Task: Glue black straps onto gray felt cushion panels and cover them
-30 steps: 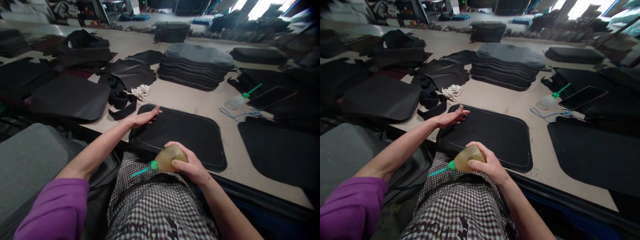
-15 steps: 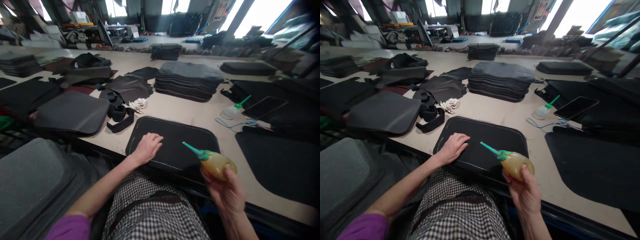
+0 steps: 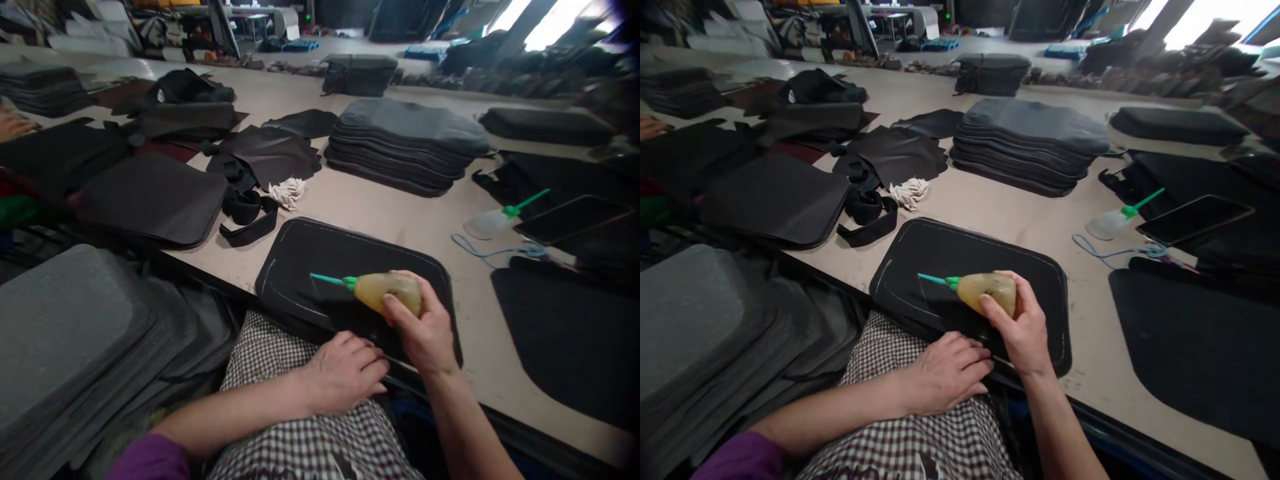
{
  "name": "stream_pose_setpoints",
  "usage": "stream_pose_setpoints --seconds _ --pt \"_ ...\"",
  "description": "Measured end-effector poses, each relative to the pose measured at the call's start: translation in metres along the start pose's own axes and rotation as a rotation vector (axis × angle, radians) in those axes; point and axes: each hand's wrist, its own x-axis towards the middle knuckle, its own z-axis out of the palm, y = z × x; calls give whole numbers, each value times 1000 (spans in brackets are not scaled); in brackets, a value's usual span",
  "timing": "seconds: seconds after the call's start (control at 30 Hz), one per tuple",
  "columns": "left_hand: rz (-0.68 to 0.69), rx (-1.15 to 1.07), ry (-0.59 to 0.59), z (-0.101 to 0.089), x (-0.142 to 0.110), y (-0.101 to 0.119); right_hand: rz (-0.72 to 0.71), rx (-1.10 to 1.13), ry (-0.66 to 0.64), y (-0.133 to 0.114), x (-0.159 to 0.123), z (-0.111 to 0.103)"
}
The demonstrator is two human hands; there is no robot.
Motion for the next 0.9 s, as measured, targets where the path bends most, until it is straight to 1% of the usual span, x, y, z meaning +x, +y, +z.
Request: stream_pose_setpoints --seconds 0.07,0.17,0.3,0.37,0.4,0.47,0.57,0.63,0.7,0.73,0.77,0.83,0.9 --pt "-26 -25 -7 5 -10 1 -51 -111 -94 -1 -4 8" --pt "-62 -63 -8 8 -21 2 -125 -195 -235 2 -14 21" --pt "-77 -103 -37 7 -25 4 -295 -348 -322 -1 -23 35" --pt "-94 -106 -45 7 -25 5 -347 -383 -362 -6 -25 40" --pt "-103 -105 -48 7 -25 6 -343 -383 -381 -8 -25 43" --pt "-111 -111 -62 8 -25 6 -262 -335 -410 -11 -25 45" --pt "-113 -158 -81 8 -27 7 -29 -115 -438 -8 -27 43" --pt "-131 -189 -83 8 -29 8 119 121 -399 -4 -29 35" --pt "-156 -202 -86 8 -31 8 210 363 -293 1 -30 20" --pt "-162 -211 -87 8 -31 8 232 478 -220 4 -29 10" --pt "-165 -225 -88 8 -31 7 237 583 -141 6 -27 -1" --pt "-168 -275 -92 8 -30 7 203 749 25 12 -19 -29" --pt "-181 -351 -107 6 -28 8 146 843 182 19 -7 -61"
